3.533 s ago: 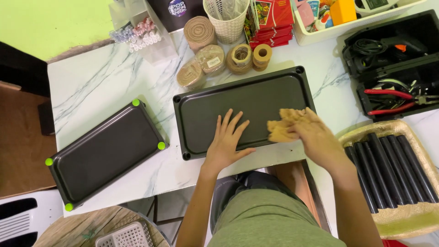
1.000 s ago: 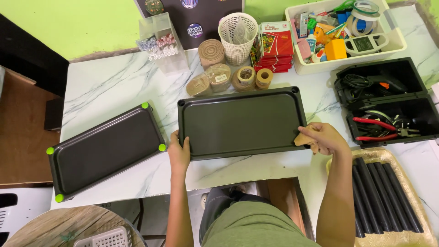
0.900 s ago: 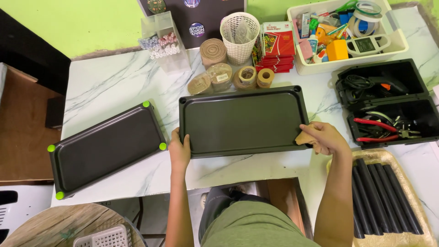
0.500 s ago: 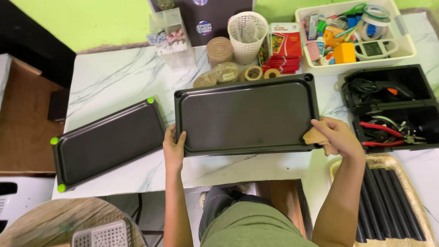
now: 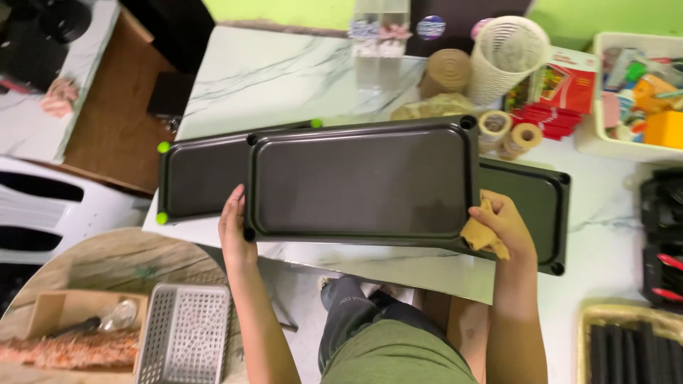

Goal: The person wipes black cylindrical rods and two black trays with a cloth, then inserts the rods into the corners of the trays to assemble a two-tier shelf. The assembled unit is placed on the table.

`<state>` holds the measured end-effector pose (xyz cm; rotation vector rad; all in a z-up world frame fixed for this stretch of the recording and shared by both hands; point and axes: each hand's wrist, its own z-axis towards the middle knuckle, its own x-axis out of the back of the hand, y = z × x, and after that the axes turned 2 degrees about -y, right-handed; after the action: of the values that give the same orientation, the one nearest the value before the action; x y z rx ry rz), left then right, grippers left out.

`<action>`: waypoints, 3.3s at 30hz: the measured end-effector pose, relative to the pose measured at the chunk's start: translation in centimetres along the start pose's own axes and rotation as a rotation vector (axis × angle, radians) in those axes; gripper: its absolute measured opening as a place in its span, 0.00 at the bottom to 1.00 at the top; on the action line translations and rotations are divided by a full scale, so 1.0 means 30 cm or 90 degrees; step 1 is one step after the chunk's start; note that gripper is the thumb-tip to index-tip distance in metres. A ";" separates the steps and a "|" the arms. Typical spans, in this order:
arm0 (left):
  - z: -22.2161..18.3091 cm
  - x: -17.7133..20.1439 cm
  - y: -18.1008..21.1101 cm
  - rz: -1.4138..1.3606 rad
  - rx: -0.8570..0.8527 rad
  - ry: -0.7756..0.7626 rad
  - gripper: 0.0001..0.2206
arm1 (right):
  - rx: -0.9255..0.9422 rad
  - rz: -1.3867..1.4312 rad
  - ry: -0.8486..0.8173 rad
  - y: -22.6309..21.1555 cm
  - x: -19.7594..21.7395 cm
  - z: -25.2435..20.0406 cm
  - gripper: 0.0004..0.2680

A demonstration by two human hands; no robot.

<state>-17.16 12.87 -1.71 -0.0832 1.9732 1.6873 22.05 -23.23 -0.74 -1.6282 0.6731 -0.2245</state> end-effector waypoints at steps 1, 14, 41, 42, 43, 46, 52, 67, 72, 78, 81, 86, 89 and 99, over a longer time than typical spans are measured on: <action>0.001 0.032 0.013 0.001 -0.003 0.013 0.20 | -0.006 -0.001 -0.012 0.000 -0.043 0.035 0.10; 0.123 0.180 -0.053 -0.114 0.107 0.059 0.33 | -0.027 0.043 -0.046 0.087 -0.536 0.453 0.06; 0.492 0.007 -0.181 -0.213 0.192 -0.018 0.24 | 0.070 -0.147 0.135 -0.082 -0.914 0.358 0.13; 0.482 0.013 -0.184 -0.222 0.213 -0.043 0.24 | 0.077 -0.134 0.123 -0.079 -0.905 0.358 0.12; 0.449 0.019 -0.185 -0.221 0.213 -0.043 0.24 | 0.076 -0.133 0.123 -0.075 -0.893 0.354 0.12; 0.348 0.000 -0.180 -0.194 0.265 -0.127 0.21 | 0.088 -0.088 0.130 -0.065 -0.849 0.343 0.11; 0.136 -0.181 -0.228 -0.024 0.302 -0.323 0.17 | 0.165 -0.135 0.297 -0.069 -0.788 0.276 0.08; -0.062 -0.553 -0.483 0.098 0.225 -0.335 0.27 | 0.257 -0.592 -0.052 0.010 -0.652 0.111 0.15; -0.116 -0.481 -0.562 0.170 0.187 -0.264 0.31 | 0.410 -0.691 -0.042 0.074 -0.591 0.230 0.15; -0.128 -0.538 -0.475 0.407 0.083 -0.285 0.25 | 0.484 -0.847 0.130 0.023 -0.546 0.386 0.17; -0.124 -0.526 -0.485 0.497 0.070 -0.283 0.25 | 0.517 -0.821 0.160 0.042 -0.531 0.422 0.17; -0.133 -0.550 -0.433 0.500 0.078 -0.272 0.25 | 0.463 -0.840 0.222 0.020 -0.434 0.357 0.15; -0.138 -0.549 -0.426 0.491 0.065 -0.269 0.25 | 0.400 -0.862 0.298 0.045 -0.279 0.288 0.14; -0.168 -0.614 -0.347 0.535 -0.028 -0.222 0.23 | 0.189 -0.921 0.658 0.188 0.143 0.122 0.16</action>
<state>0.76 0.57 -2.74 1.0839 1.7964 2.0335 25.73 -22.65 -7.78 -1.3367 0.0158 -2.1763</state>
